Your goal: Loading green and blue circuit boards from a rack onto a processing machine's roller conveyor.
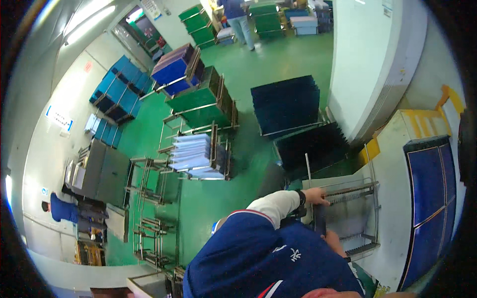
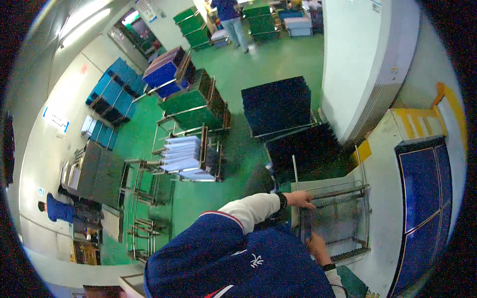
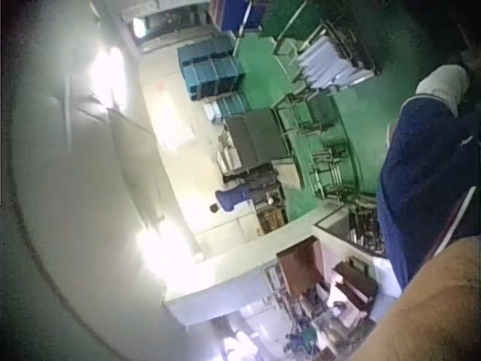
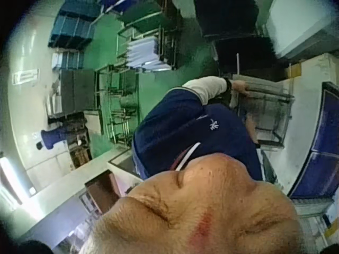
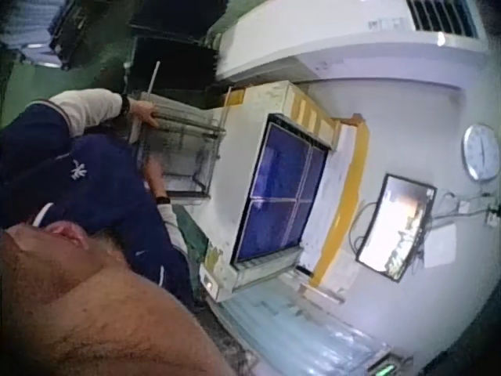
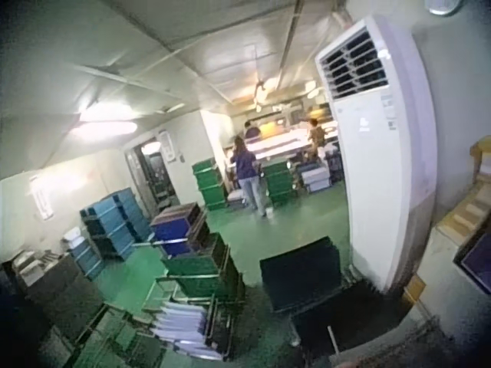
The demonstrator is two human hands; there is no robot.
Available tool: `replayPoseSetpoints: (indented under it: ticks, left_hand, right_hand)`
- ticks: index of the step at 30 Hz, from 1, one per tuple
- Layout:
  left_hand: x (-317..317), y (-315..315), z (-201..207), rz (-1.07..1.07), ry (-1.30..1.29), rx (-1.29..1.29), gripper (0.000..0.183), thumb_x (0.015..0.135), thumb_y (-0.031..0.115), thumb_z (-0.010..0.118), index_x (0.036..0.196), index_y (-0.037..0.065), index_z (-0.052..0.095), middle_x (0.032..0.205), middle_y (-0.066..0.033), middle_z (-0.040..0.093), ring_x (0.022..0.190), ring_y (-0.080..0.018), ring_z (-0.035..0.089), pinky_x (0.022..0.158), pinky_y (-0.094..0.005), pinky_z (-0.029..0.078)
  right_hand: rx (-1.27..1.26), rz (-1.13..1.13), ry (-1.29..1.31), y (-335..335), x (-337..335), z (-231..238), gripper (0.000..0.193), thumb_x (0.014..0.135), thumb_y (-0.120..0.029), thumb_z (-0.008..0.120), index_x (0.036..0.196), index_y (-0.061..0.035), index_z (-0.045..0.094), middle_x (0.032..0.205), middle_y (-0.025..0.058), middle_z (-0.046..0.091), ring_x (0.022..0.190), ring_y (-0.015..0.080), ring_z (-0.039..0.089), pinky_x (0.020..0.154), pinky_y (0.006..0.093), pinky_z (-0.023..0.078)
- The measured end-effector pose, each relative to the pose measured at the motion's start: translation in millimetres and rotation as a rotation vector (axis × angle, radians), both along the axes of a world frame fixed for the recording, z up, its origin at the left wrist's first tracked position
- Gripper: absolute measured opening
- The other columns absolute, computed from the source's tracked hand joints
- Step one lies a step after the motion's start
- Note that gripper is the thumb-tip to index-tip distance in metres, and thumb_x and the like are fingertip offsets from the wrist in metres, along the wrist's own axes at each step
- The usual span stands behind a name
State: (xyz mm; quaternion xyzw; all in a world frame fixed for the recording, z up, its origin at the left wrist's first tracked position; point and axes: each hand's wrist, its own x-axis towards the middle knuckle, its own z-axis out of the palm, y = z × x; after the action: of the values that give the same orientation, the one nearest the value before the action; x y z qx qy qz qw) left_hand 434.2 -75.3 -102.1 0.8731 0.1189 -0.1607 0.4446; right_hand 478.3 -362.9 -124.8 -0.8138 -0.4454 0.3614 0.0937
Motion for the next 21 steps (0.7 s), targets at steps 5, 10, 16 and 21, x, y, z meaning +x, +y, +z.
replayPoseSetpoints:
  ticks: [5,10,16,21]
  left_hand:
    - [-6.3,-1.5,9.7,-0.070,-0.030,-0.066,0.083,0.076,0.065,0.069,0.126,0.001,0.055,0.120,-0.0224,0.062,0.114,-0.0369,0.058,0.093,-0.0420,0.047]
    - [-15.4,-0.7,-0.5,-0.011,-0.037,-0.148,0.092,0.070,0.055,0.079,0.136,0.002,0.045,0.132,-0.0203,0.055,0.122,-0.0339,0.053,0.102,-0.0397,0.043]
    - [-24.5,24.6,-45.7,-0.070,-0.083,-0.206,0.097,0.066,0.042,0.085,0.142,0.003,0.039,0.140,-0.0178,0.050,0.131,-0.0303,0.046,0.107,-0.0372,0.039]
    - [-22.4,38.5,-43.0,-0.168,0.102,-0.121,0.093,0.061,0.024,0.088,0.140,0.006,0.043,0.134,-0.0170,0.055,0.128,-0.0314,0.049,0.103,-0.0401,0.041]
  right_hand:
    - [0.010,-0.108,-0.038,-1.7,-7.7,10.0,0.038,0.081,-0.035,0.069,0.099,-0.0028,0.062,0.090,0.0207,0.066,0.086,0.0426,0.063,0.074,0.0520,0.049]
    - [0.025,-0.082,-0.137,-2.6,-10.1,-9.0,0.029,0.082,-0.027,0.066,0.100,-0.0046,0.063,0.087,0.0226,0.066,0.085,0.0428,0.063,0.075,0.0525,0.049]
    - [0.055,-0.161,-0.063,19.6,-13.4,63.0,0.025,0.081,-0.024,0.062,0.093,-0.0021,0.065,0.086,0.0252,0.065,0.084,0.0452,0.061,0.074,0.0535,0.049]
    - [0.030,-0.126,-0.113,0.2,-11.3,129.7,0.028,0.083,-0.027,0.057,0.089,-0.0001,0.064,0.086,0.0252,0.066,0.083,0.0443,0.063,0.074,0.0536,0.049]
